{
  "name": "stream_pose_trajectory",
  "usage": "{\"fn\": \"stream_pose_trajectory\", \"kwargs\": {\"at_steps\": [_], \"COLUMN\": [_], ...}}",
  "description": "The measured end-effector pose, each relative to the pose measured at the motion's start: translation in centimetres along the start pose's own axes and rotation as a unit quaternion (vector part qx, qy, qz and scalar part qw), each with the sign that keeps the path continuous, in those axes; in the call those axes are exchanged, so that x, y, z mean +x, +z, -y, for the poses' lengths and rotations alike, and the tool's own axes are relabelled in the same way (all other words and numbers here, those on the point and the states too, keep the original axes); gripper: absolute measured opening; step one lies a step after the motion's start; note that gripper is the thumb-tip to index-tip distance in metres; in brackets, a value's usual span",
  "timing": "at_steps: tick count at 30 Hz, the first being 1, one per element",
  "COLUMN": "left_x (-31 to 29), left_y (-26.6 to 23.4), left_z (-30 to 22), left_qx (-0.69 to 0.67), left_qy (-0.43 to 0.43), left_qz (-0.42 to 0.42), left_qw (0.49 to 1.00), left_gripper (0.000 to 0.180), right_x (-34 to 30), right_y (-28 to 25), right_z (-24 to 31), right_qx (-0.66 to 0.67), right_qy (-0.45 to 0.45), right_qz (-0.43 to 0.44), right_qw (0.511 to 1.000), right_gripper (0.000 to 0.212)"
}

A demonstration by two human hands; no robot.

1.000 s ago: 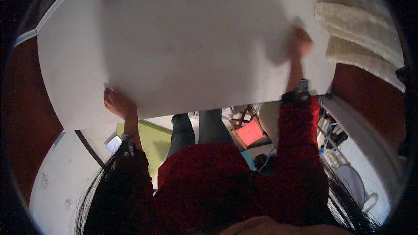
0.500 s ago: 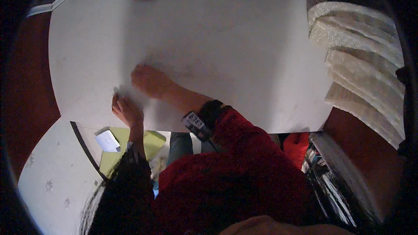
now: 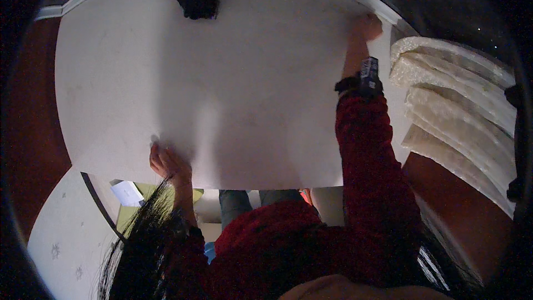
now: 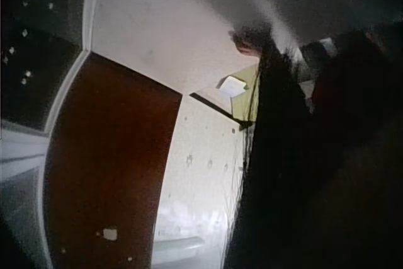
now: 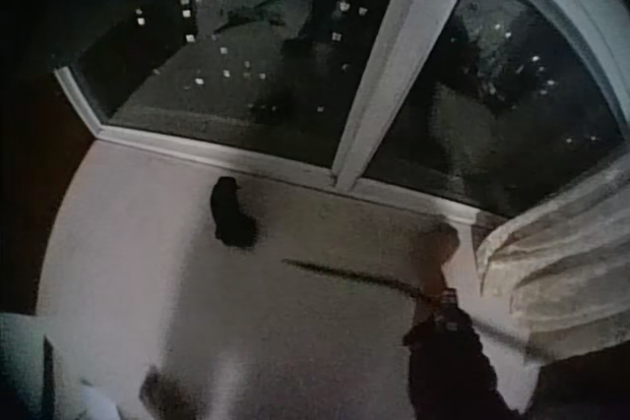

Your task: The person wipes a white cabinet surface with a cloth, then walks to the bathroom to wet and wring the cloth at the sink. They return to the bedroom and continue wiping the cabinet and its doors.

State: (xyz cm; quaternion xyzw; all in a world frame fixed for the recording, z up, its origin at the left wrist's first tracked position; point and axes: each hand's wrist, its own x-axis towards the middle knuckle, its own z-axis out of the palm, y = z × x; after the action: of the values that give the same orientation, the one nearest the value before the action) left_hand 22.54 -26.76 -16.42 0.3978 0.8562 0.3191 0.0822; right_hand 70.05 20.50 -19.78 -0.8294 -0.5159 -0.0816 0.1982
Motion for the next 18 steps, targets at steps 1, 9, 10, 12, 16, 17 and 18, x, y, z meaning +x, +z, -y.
{"fn": "stream_pose_trajectory", "kwargs": {"at_steps": [1, 9, 10, 12, 16, 17, 18], "left_x": [0.1, 0.7, 0.7, 0.6, 0.4, 0.4, 0.4], "left_y": [0.0, -0.8, -0.8, -0.6, -0.4, -0.5, -0.5], "left_z": [-0.1, -0.8, -1.0, -1.3, -1.4, -1.2, -1.0], "left_qx": [0.019, 0.17, 0.183, 0.195, 0.15, 0.162, 0.169], "left_qy": [0.004, 0.126, 0.119, 0.116, 0.103, 0.128, 0.151], "left_qz": [0.003, 0.006, 0.01, 0.007, -0.003, -0.006, -0.017], "left_qw": [1.0, 0.977, 0.976, 0.974, 0.983, 0.978, 0.974], "left_gripper": [0.025, 0.029, 0.03, 0.032, 0.029, 0.028, 0.028], "right_x": [-0.4, -10.5, -10.6, -10.4, -10.7, -11.3, -11.8], "right_y": [0.9, 1.9, 1.8, 1.8, 2.7, 2.8, 2.7], "right_z": [2.2, 20.9, 21.3, 20.2, 18.2, 18.2, 18.4], "right_qx": [0.01, 0.042, 0.064, 0.037, 0.216, 0.229, 0.243], "right_qy": [0.019, -0.172, -0.162, -0.209, -0.336, -0.341, -0.346], "right_qz": [-0.004, -0.234, -0.236, -0.095, -0.088, -0.059, -0.031], "right_qw": [1.0, 0.956, 0.956, 0.973, 0.913, 0.91, 0.906], "right_gripper": [0.026, 0.031, 0.029, 0.025, 0.023, 0.02, 0.019]}}
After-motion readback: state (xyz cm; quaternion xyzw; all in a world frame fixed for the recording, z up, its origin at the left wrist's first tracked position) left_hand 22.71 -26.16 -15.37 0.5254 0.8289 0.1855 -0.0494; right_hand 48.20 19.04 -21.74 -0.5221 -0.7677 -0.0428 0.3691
